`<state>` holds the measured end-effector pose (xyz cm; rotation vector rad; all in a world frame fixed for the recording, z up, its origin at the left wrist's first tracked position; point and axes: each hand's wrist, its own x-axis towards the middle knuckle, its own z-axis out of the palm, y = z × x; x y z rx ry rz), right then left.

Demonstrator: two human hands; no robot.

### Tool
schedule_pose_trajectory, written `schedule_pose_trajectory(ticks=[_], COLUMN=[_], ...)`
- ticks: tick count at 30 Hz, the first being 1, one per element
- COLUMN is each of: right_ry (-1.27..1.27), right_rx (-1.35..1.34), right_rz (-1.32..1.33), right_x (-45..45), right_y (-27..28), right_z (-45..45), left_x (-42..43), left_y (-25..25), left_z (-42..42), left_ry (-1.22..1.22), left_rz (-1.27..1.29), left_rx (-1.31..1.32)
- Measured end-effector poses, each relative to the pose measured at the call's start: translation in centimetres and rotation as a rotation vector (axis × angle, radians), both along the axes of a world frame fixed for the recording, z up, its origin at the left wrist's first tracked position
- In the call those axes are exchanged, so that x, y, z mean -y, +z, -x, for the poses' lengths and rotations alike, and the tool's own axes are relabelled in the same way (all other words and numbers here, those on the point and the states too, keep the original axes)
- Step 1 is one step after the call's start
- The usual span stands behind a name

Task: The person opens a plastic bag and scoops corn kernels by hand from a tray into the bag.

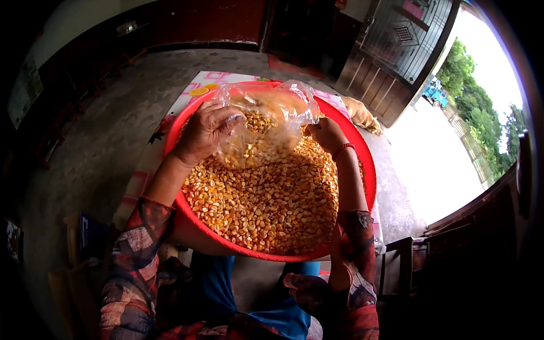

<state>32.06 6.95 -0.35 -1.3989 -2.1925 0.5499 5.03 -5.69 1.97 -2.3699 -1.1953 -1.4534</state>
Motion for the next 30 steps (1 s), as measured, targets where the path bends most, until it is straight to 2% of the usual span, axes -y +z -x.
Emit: schedule_pose_trajectory(ticks=[1, 3, 5, 6, 7, 9, 12, 17, 19, 22, 24, 25, 27, 30], right_ry=[-0.006, -0.048, 0.125, 0.191, 0.194, 0.364, 0.464, 0.338, 0.376, 0.363, 0.392, 0.389, 0.368, 0.333], right_rx=[-0.096, -0.631, -1.104, -1.201, -1.201, -1.287, -1.216, -1.135, -1.259, -1.327, -1.368, -1.368, -1.363, -1.213], right_rz=[-0.035, 0.175, 0.244, 0.225, 0.227, 0.173, 0.155, 0.248, 0.301, 0.312, 0.279, 0.281, 0.206, 0.231], right_x=[-0.2, 0.7, 2.1, 3.2, 4.1, 6.1, 8.3, 7.7, 7.5, 7.8, 8.2, 8.5, 8.9, 8.3], right_y=[0.2, 1.9, 3.9, 5.2, 6.0, 7.0, 7.1, 5.2, 5.2, 5.8, 6.0, 6.0, 5.9, 4.5], right_z=[-0.2, 0.4, 1.3, 2.0, 2.9, 4.8, 7.6, 8.7, 8.4, 8.3, 8.5, 8.7, 9.4, 9.7], left_x=[0.1, 0.4, 0.4, 0.4, 0.3, 0.3, 1.3, 0.0, 0.1, 0.8, 1.1, 1.3, 1.6, 1.5], left_y=[0.0, 0.2, 0.1, 0.0, 0.0, 0.1, 0.9, -0.8, -0.5, 0.2, 0.3, 0.0, -0.3, -0.3], left_z=[-0.1, -0.2, -0.2, -0.3, -0.2, -0.1, -0.9, -1.3, -0.8, -1.4, -2.2, -2.4, -2.5, -2.4], left_ry=[-0.031, -0.057, -0.085, -0.107, -0.128, -0.146, -0.112, -0.016, -0.028, -0.122, -0.298, -0.299, -0.407, -0.398], left_rz=[-0.004, 0.032, 0.068, 0.048, 0.028, 0.057, 0.069, -0.04, 0.016, 0.064, 0.14, 0.142, 0.342, 0.298], left_rx=[0.046, 0.04, 0.036, 0.015, -0.007, -0.048, -0.136, -0.225, -0.276, -0.256, -0.094, -0.092, -0.026, -0.073])
